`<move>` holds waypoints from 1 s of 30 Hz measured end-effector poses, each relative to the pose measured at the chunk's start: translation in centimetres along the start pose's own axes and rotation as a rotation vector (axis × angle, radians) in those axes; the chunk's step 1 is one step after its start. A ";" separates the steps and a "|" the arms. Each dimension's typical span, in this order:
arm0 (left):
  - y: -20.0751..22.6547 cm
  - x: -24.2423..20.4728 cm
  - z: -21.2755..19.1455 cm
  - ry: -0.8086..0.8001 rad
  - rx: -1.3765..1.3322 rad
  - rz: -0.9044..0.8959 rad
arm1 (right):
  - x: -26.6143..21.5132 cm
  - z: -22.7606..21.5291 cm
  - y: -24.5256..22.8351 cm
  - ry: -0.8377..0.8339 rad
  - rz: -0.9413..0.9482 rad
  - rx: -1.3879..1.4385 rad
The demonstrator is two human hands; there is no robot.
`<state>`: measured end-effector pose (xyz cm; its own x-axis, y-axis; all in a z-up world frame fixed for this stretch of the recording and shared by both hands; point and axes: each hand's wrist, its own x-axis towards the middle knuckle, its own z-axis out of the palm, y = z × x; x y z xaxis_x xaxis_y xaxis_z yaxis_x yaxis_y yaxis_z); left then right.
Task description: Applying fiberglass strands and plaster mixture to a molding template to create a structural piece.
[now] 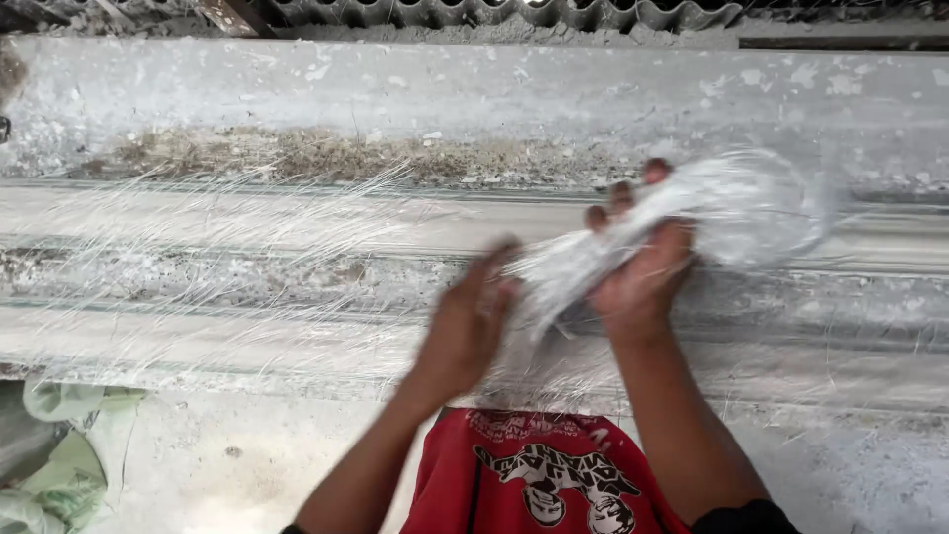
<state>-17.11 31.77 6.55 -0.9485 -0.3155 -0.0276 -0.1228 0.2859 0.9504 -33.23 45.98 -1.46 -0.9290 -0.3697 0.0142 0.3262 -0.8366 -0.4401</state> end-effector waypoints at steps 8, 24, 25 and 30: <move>-10.4 2.2 -3.4 0.279 0.648 0.271 | 5.7 -1.4 -15.5 0.150 -0.437 -0.439; -6.3 1.8 4.8 0.193 0.233 0.485 | 0.1 3.8 -11.7 0.174 -0.382 -0.379; -7.0 2.3 4.9 0.189 0.231 0.485 | 1.1 2.3 -14.5 0.178 -0.384 -0.380; -16.6 5.0 3.7 -0.038 1.310 -0.256 | 5.5 -4.2 -24.3 0.333 -0.575 -0.558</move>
<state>-20.90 28.80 -10.53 -0.8618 -0.4709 -0.1883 -0.4647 0.8820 -0.0791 -46.97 65.98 5.54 -0.9546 0.2607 0.1442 -0.2621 -0.5046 -0.8226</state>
